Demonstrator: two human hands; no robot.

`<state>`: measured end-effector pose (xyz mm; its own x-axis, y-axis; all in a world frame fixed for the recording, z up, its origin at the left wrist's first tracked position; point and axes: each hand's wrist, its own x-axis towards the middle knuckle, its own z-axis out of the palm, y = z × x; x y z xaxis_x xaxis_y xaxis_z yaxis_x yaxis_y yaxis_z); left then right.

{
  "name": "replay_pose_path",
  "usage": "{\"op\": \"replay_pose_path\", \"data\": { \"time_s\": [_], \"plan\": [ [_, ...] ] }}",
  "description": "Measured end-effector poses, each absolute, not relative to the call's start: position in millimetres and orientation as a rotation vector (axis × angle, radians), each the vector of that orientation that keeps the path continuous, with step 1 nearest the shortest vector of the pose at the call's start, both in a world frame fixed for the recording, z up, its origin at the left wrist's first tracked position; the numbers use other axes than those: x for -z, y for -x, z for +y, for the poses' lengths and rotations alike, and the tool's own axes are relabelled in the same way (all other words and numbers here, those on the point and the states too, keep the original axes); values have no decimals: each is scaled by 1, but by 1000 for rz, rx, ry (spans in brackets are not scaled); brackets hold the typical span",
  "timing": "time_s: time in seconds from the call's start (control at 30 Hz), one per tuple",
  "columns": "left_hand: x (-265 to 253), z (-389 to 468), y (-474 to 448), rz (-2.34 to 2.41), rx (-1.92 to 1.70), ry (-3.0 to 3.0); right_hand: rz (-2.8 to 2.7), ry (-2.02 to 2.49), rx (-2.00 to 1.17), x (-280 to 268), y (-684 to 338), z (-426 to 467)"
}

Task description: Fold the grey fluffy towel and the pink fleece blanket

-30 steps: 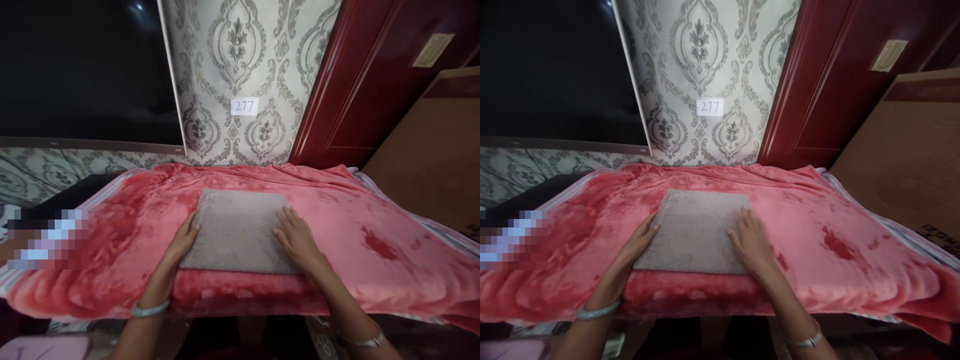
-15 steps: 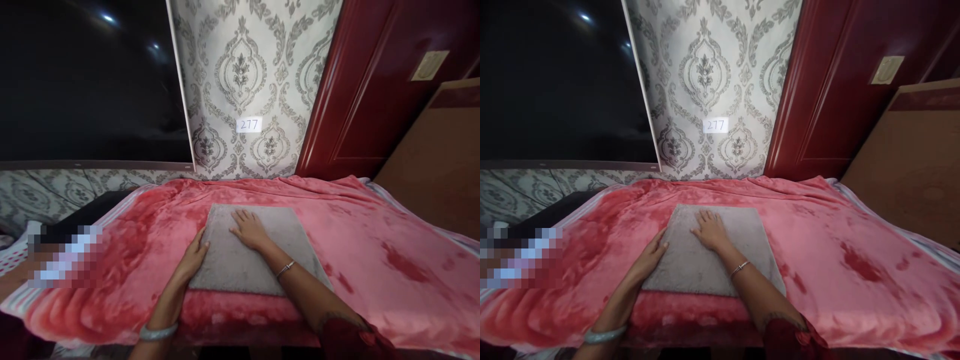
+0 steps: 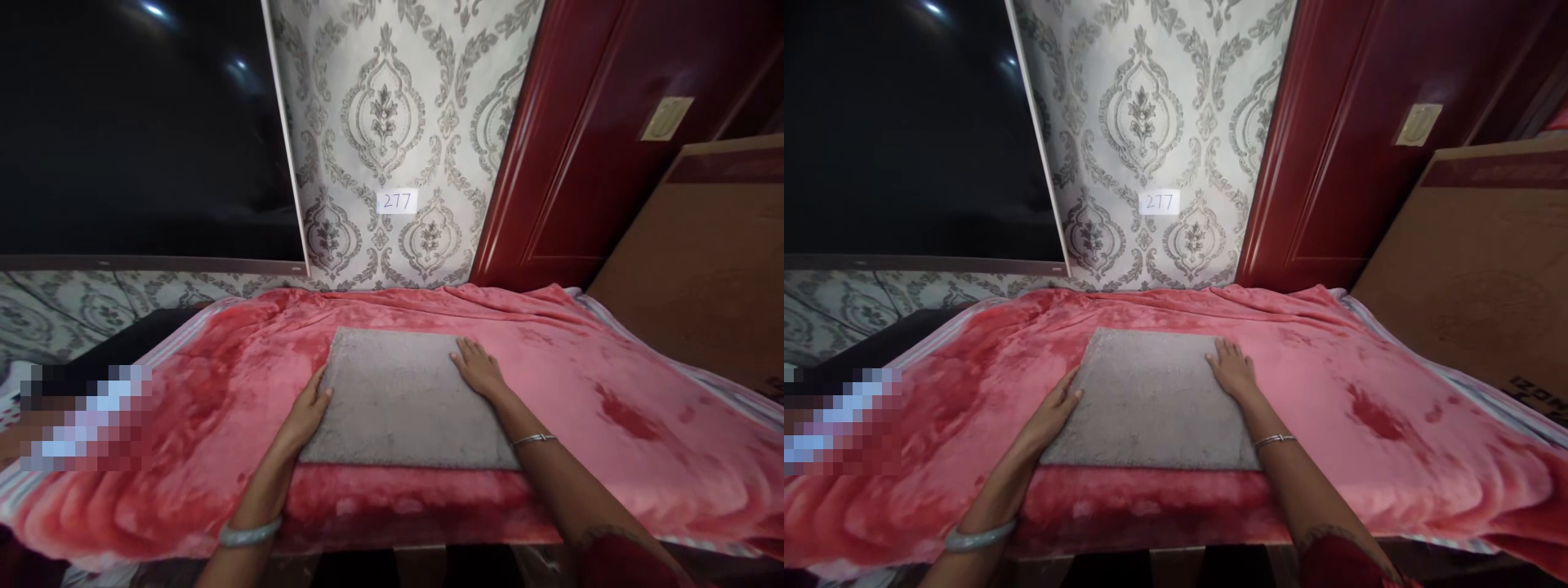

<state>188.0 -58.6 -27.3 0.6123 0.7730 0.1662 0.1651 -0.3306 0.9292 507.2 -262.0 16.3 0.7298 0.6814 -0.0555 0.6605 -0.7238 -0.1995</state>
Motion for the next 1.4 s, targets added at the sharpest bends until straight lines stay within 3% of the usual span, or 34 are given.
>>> {"op": "replay_pose_path", "data": {
  "time_s": [0.13, 0.27, 0.5, 0.93, 1.07, 1.2, 1.4],
  "plan": [
    [20, -64, -188, 754, -765, -1750, -1037, 2822, -115, -31, -492, -266],
    [10, -73, -182, 714, -715, -1644, -1337, 2628, 17, -43, -434, -247],
    [4, -80, -176, 680, -674, -1610, -1848, 2187, -230, -21, -334, -223],
    [1, -83, -178, 701, -706, -1579, -1493, 2615, -140, -12, -424, -297],
    [-8, -80, -173, 890, -696, -1839, -1444, 2628, -180, -20, -438, -304],
    [-34, -70, -185, 1159, -707, -2307, -1484, 2506, -166, -37, -433, -280],
    [-74, -53, -274, 859, -631, -2526, -1583, 2388, -116, -69, -420, -198]
  ]
}}
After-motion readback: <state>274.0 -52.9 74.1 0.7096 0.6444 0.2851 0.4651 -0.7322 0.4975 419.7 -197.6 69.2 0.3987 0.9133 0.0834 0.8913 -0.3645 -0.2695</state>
